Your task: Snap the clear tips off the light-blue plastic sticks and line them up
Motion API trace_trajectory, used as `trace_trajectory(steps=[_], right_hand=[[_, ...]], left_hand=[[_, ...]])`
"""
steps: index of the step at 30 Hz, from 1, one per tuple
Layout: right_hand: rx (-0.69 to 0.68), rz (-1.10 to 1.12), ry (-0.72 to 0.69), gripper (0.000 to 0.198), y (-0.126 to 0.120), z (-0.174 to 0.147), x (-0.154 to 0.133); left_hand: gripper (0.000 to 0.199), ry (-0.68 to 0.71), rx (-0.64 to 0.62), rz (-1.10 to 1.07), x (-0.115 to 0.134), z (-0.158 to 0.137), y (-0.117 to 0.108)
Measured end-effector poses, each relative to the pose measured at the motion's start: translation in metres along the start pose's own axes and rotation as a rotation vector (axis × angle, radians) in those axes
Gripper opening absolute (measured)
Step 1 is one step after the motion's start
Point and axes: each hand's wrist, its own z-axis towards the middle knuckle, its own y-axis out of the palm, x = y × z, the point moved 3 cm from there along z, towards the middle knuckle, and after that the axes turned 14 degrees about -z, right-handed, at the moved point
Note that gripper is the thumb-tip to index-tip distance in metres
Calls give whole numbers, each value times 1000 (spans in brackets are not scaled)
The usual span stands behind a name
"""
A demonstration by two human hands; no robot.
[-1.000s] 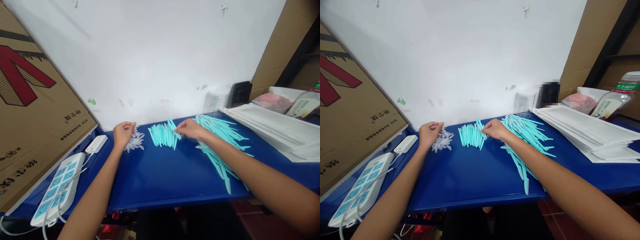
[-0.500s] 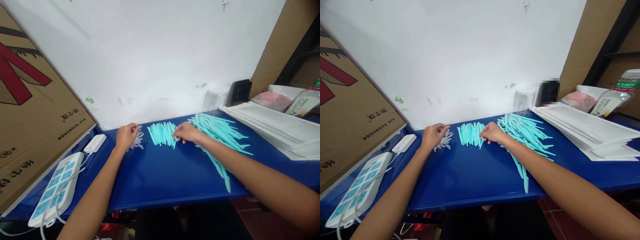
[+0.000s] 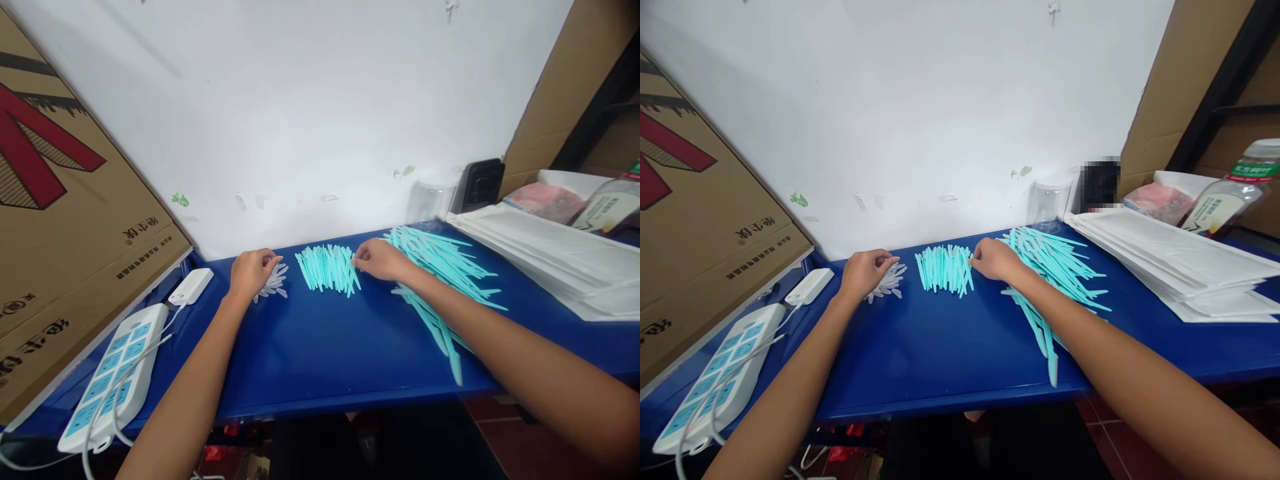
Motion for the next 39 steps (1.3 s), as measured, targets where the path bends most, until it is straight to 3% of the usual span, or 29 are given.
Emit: trace_trajectory(steps=[5,9,18,29,39], right_hand=[[81,-383,138,27,-17,5,26],[63,-514,218,30,-25,10,46],[-6,-533,262,47,-19,15,52],[-51,-504,180,22,-15,13,43],[1,-463,170,22,-24,10,38]], left_hand=[[34,-24,-24,29,-3,0,1],[32,-8,-50,90,-5,0,2],[31,-1,-63,130,-3,-1,5],[32,21,-46,112,0,-2,5],[34,23,-23,-39,5,-2,5]])
